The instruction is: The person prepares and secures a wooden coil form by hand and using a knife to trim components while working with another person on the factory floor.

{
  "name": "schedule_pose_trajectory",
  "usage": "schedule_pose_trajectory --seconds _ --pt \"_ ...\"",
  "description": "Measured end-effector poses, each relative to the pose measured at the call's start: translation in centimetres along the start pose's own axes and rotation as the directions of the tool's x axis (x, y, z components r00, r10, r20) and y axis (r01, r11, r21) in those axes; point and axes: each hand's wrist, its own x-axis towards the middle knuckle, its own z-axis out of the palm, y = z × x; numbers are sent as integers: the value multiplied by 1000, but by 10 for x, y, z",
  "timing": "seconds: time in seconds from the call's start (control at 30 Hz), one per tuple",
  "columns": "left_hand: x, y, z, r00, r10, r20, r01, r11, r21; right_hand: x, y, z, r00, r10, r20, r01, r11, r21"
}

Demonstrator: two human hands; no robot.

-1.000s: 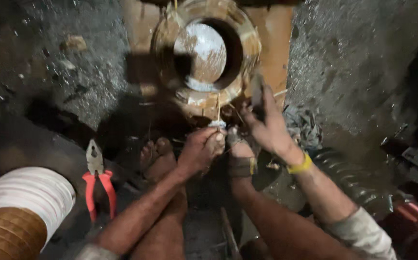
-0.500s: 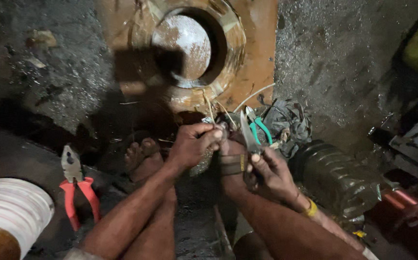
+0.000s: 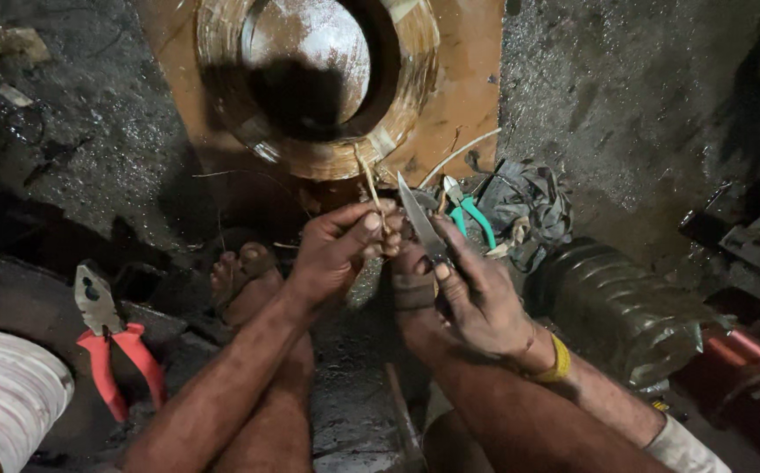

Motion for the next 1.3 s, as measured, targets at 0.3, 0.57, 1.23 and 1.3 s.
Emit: schedule_pose_trajectory --seconds 0.3,0.57,1.23,1.3 --pt "5 -12 9 990 110 -93 -84 965 249 3 11 3 987 -149 57 152 988 -36" --pt "3 -18 18 974 91 -208 -27 955 294 4 2 6 996 78 39 -78 997 19" --pt "-5 22 14 985 -153 84 156 987 -30 1 -1 -3 996 -90 5 90 994 -69" --pt "-3 11 10 995 -60 83 61 998 -8 1 1 -5 991 -132 28 134 987 -89"
